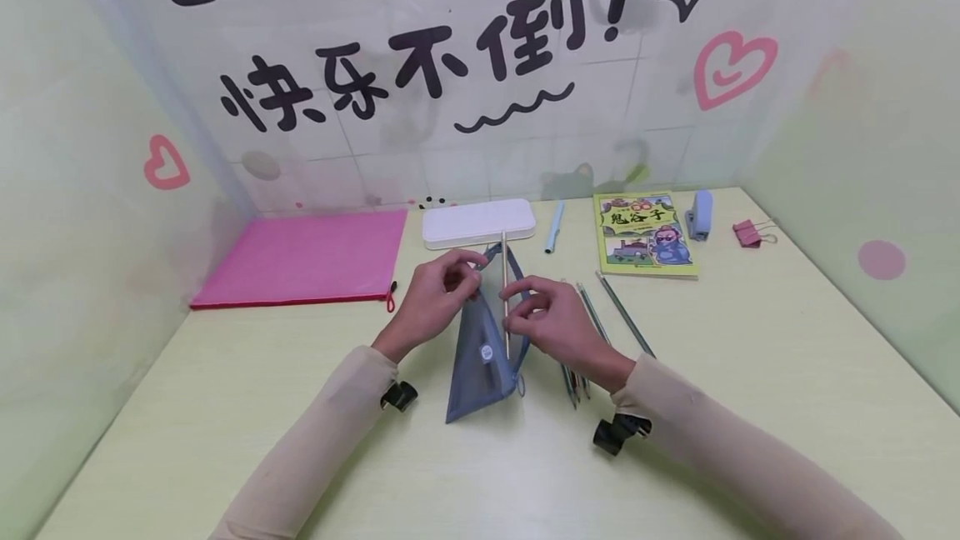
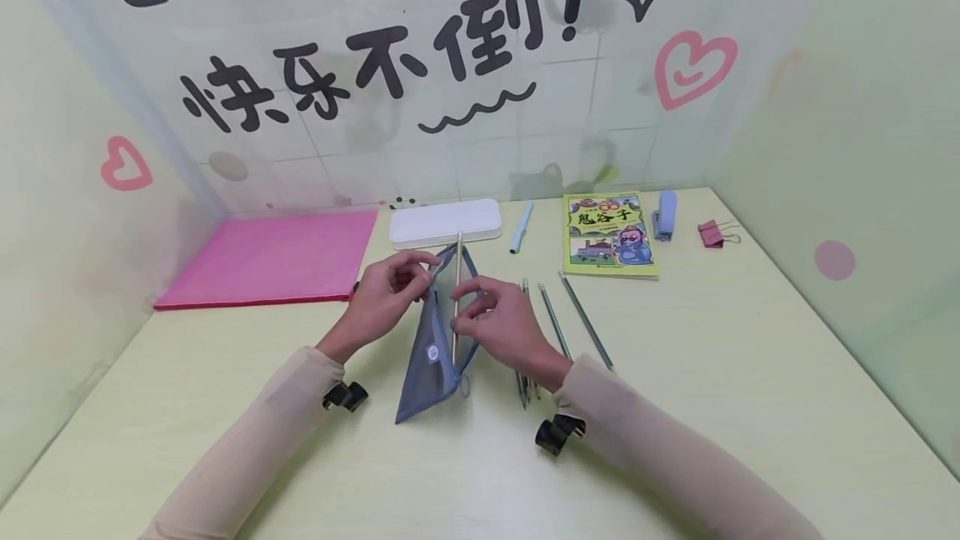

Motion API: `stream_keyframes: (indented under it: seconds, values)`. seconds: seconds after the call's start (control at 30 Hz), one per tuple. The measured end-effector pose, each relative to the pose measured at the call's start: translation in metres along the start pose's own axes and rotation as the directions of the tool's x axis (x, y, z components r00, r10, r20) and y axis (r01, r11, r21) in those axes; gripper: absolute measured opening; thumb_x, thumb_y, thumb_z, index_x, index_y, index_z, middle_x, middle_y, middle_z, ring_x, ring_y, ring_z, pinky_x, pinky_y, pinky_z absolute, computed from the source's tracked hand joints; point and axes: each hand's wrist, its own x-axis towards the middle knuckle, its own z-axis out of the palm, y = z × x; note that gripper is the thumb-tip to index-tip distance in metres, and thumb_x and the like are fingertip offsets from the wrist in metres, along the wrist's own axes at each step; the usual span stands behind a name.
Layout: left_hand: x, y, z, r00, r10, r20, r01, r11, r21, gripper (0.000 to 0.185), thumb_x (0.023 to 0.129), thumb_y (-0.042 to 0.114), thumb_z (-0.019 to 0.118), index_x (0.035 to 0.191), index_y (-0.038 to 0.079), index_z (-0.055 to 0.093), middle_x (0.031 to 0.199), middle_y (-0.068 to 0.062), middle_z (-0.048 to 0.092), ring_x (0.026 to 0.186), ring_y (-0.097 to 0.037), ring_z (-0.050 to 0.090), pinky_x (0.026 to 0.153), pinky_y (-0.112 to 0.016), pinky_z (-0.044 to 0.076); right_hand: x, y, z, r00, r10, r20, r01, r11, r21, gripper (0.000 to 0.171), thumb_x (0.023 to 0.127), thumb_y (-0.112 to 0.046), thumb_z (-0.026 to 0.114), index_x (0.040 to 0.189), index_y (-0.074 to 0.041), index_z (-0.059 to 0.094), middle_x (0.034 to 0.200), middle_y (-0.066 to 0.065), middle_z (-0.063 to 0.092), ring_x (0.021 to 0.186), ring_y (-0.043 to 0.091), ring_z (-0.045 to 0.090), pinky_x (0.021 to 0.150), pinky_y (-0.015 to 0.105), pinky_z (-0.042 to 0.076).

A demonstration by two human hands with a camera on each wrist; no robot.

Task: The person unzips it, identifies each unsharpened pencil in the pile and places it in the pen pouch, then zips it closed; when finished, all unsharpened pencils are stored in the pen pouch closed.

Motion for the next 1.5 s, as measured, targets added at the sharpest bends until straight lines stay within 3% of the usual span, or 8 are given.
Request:
stream_keyframes:
  seconds: [0.2, 0.5, 0.67, 0.9, 1.03, 1.2, 1.5]
  values:
    - [0.0, 0.002, 0.0, 0.999, 0.014, -0.037, -0.014, 1.0, -0.015, 0.024, 0.099, 0.014, 0.054, 0.12, 0.012, 0.066, 0.086, -0.006, 0.069, 0.076, -0.014, 0.067, 0.07, -0.025, 0.053, -0.006, -0.002, 0.002, 1.0, -0.015, 0.022, 0.015, 1.0, -0.003, 0.029, 0.085, -0.004, 0.064, 0.114, -0.007, 0.068, 0.082, 0.01, 0.074, 0.06, 0.016, 0.062, 0.055, 0.024, 0.041]
    - [-0.004, 0.003, 0.001, 0.999, 0.039, -0.028, -0.038, 0.999, 0.019, 0.026, 0.099, 0.013, 0.055, 0.122, 0.008, 0.065, 0.087, -0.006, 0.069, 0.077, -0.012, 0.067, 0.079, -0.026, 0.056, -0.012, -0.002, 0.008, 0.999, -0.013, 0.03, 0.014, 0.999, -0.044, 0.028, 0.083, -0.001, 0.065, 0.111, -0.004, 0.07, 0.081, 0.01, 0.074, 0.061, 0.015, 0.062, 0.059, 0.024, 0.045]
    - [-0.003, 0.004, 0.0, 0.997, 0.065, -0.034, -0.065, 0.998, 0.027, 0.026, 0.098, 0.013, 0.056, 0.121, 0.007, 0.066, 0.085, -0.006, 0.069, 0.074, -0.014, 0.065, 0.075, -0.026, 0.054, -0.012, -0.003, 0.008, 0.999, 0.001, 0.041, 0.001, 0.998, -0.058, 0.029, 0.083, -0.002, 0.065, 0.111, -0.004, 0.07, 0.081, 0.01, 0.076, 0.063, 0.014, 0.066, 0.062, 0.026, 0.048]
    - [-0.003, 0.002, -0.002, 0.998, 0.047, -0.029, -0.046, 0.999, 0.028, 0.023, 0.098, 0.014, 0.057, 0.118, 0.012, 0.067, 0.085, -0.005, 0.068, 0.074, -0.015, 0.063, 0.07, -0.023, 0.051, -0.008, -0.003, 0.0, 0.995, -0.057, 0.077, 0.068, 0.987, -0.144, 0.026, 0.088, -0.007, 0.069, 0.114, -0.005, 0.07, 0.085, 0.008, 0.076, 0.074, 0.013, 0.071, 0.065, 0.027, 0.052]
    - [-0.003, 0.001, -0.003, 0.999, 0.036, -0.03, -0.036, 0.999, 0.015, 0.023, 0.097, 0.014, 0.057, 0.118, 0.011, 0.067, 0.085, -0.005, 0.068, 0.074, -0.015, 0.064, 0.069, -0.022, 0.052, -0.008, -0.004, -0.021, 0.998, -0.047, 0.046, 0.054, 0.985, -0.164, 0.024, 0.089, -0.011, 0.07, 0.112, -0.005, 0.07, 0.088, 0.009, 0.075, 0.076, 0.022, 0.073, 0.068, 0.028, 0.056]
    - [-0.003, 0.0, -0.004, 0.999, 0.033, -0.033, -0.033, 0.999, 0.005, 0.025, 0.097, 0.013, 0.057, 0.119, 0.008, 0.067, 0.086, -0.006, 0.068, 0.075, -0.016, 0.065, 0.071, -0.022, 0.053, -0.01, -0.001, -0.063, 0.999, -0.03, -0.014, 0.026, 0.966, -0.257, 0.019, 0.09, -0.015, 0.071, 0.106, -0.005, 0.071, 0.09, 0.011, 0.073, 0.08, 0.028, 0.071, 0.069, 0.027, 0.056]
    - [-0.006, -0.001, -0.006, 1.0, 0.013, -0.022, -0.013, 1.0, -0.005, 0.024, 0.097, 0.012, 0.058, 0.118, 0.007, 0.067, 0.087, -0.007, 0.069, 0.077, -0.016, 0.067, 0.078, -0.024, 0.056, -0.017, 0.027, -0.129, 0.985, 0.173, -0.003, -0.168, 0.953, -0.252, 0.029, 0.094, -0.023, 0.069, 0.113, -0.002, 0.065, 0.093, 0.01, 0.065, 0.063, 0.01, 0.05, 0.056, 0.026, 0.045]
